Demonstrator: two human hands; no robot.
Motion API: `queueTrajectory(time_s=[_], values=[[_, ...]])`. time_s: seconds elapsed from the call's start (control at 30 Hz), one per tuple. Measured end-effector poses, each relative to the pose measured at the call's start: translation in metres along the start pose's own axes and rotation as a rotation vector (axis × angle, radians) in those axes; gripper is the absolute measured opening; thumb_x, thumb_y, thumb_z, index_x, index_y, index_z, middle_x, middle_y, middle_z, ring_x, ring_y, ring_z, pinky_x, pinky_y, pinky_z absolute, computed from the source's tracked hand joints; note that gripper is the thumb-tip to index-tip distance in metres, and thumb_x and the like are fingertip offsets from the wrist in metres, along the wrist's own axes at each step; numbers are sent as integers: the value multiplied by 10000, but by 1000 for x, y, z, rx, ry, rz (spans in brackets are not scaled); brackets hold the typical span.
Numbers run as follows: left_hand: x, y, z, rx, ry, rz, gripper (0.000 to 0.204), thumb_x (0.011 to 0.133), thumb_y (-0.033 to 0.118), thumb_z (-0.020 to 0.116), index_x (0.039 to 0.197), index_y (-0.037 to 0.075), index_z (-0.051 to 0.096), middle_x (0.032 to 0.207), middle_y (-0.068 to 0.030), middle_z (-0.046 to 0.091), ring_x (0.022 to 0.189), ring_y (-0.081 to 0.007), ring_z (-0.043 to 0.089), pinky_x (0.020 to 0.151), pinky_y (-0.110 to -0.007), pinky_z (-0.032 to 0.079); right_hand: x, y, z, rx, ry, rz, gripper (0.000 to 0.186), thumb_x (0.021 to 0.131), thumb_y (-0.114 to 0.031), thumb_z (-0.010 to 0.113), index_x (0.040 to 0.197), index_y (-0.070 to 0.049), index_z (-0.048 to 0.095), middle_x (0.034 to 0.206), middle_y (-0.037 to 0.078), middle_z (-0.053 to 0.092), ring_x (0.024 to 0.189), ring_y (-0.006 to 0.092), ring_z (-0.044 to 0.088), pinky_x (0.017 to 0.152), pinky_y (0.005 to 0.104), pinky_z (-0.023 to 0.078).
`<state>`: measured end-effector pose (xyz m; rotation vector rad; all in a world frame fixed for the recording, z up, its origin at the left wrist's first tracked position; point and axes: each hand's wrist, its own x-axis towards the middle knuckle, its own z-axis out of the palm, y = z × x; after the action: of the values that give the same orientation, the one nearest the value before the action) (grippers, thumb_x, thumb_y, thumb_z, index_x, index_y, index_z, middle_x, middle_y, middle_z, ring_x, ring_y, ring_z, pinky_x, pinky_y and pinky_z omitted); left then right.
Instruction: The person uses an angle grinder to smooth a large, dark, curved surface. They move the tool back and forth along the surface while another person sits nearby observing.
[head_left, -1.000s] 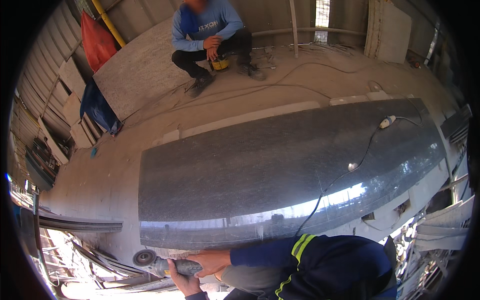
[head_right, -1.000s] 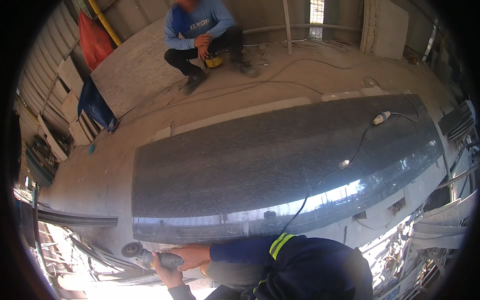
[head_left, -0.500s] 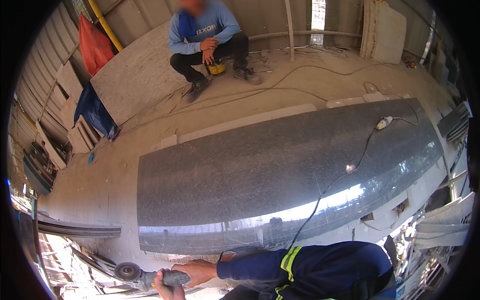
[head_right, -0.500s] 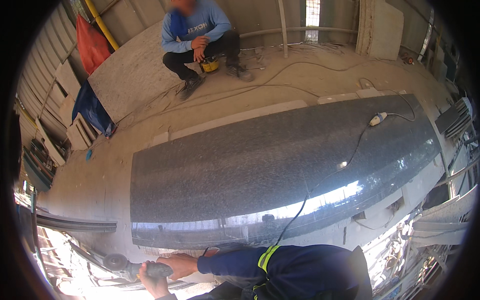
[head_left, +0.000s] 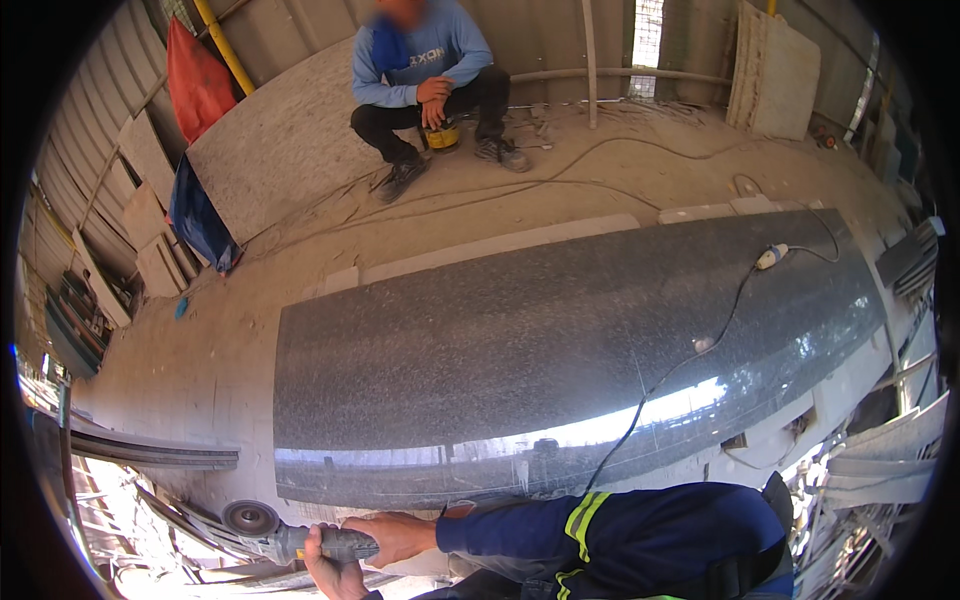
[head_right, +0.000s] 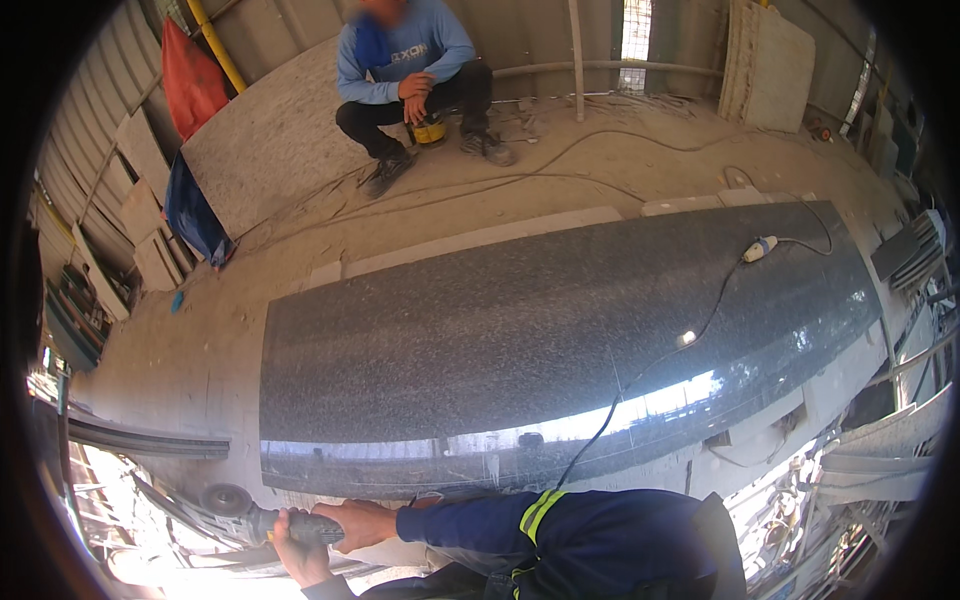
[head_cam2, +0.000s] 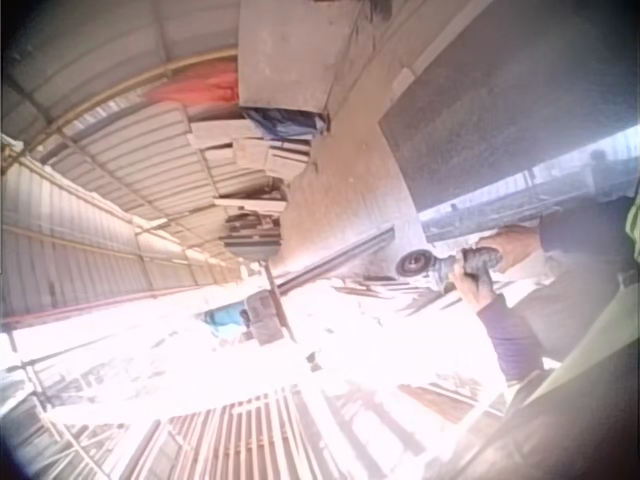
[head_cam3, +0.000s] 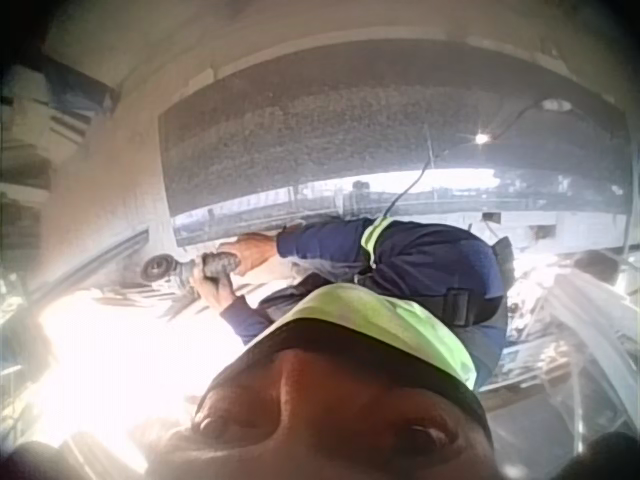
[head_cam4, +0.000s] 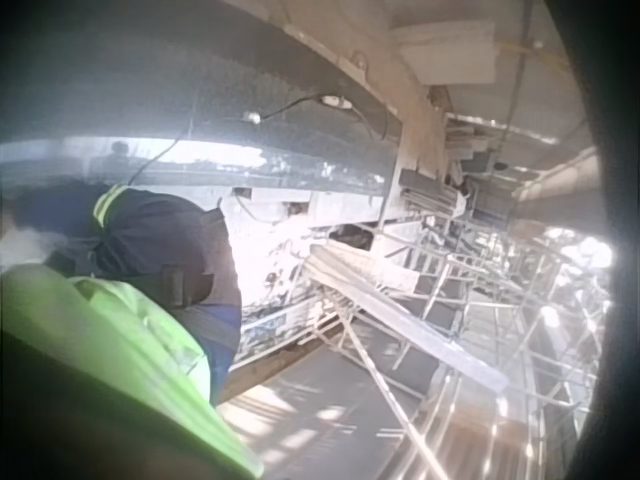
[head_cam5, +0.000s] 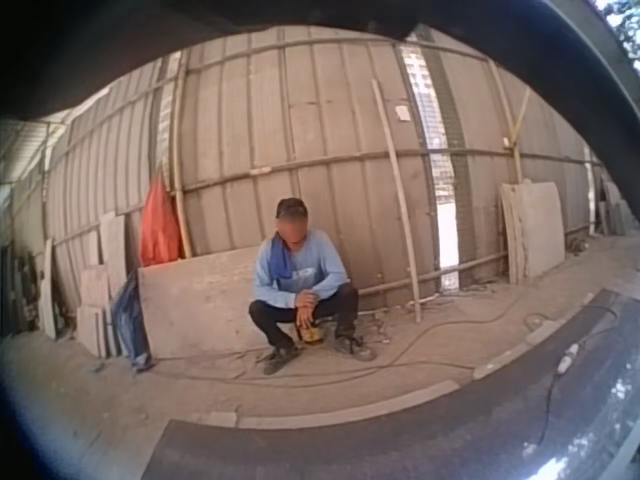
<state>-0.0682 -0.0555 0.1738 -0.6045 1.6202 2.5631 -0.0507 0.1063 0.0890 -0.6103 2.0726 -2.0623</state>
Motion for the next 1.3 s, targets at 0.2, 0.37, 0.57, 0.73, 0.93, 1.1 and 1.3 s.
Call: queueTrajectory(time_s=[0.2, 0.37, 0.57, 0.73, 0.93, 1.1, 1.3], values=[[0, 5, 16, 20, 88, 44, 272, 948, 279, 785, 982, 41, 658, 916, -60, 633, 902, -192, 620, 837, -344, 509, 5, -20, -6, -23, -6, 14, 767, 766, -232, 814, 1448, -69, 503, 941, 264, 743, 874, 434, 744, 790, 502, 550], [17, 9, 27, 85, 101, 98, 299, 955, 307, 785, 992, 36, 666, 913, -54, 627, 892, -184, 617, 810, -347, 512, 14, -41, -25, -17, -45, 77, 780, 777, -284, 843, 1452, -79, 511, 1035, 263, 761, 912, 416, 761, 810, 481, 574], [20, 11, 52, 140, 81, 178, 310, 934, 314, 782, 995, 22, 699, 915, -64, 650, 868, -186, 624, 794, -344, 509, 21, -44, -33, 7, 27, 34, 849, 750, -316, 875, 1477, -82, 502, 1058, 272, 763, 921, 411, 767, 817, 479, 580], [30, 4, 54, 134, 97, 199, 242, 920, 243, 760, 983, 17, 703, 913, -73, 657, 855, -195, 631, 794, -351, 510, 26, -35, -38, 9, 11, 64, 821, 750, -292, 878, 1457, -86, 515, 1095, 260, 764, 963, 423, 761, 845, 481, 577], [30, 1, 62, 71, 116, 185, 172, 858, 112, 790, 923, -35, 728, 852, -101, 680, 798, -209, 650, 756, -355, 538, 24, -29, -38, 36, 38, 92, 800, 755, -257, 874, 1449, -78, 519, 1121, 254, 759, 1017, 413, 754, 873, 479, 572], [40, -3, 54, 133, 110, 182, 200, 883, 184, 768, 947, 3, 713, 878, -90, 661, 837, -209, 644, 796, -356, 517, 23, -29, -40, 71, 17, 105, 792, 754, -246, 872, 1443, -70, 524, 1145, 256, 752, 1048, 408, 749, 890, 475, 569], [36, -4, 68, 102, 142, 183, 151, 852, 96, 780, 913, -27, 717, 843, -105, 684, 765, -207, 653, 732, -358, 542, 23, -18, -39, 61, 57, 109, 829, 744, -243, 869, 1476, -68, 522, 1167, 264, 749, 1064, 398, 749, 910, 459, 573]])
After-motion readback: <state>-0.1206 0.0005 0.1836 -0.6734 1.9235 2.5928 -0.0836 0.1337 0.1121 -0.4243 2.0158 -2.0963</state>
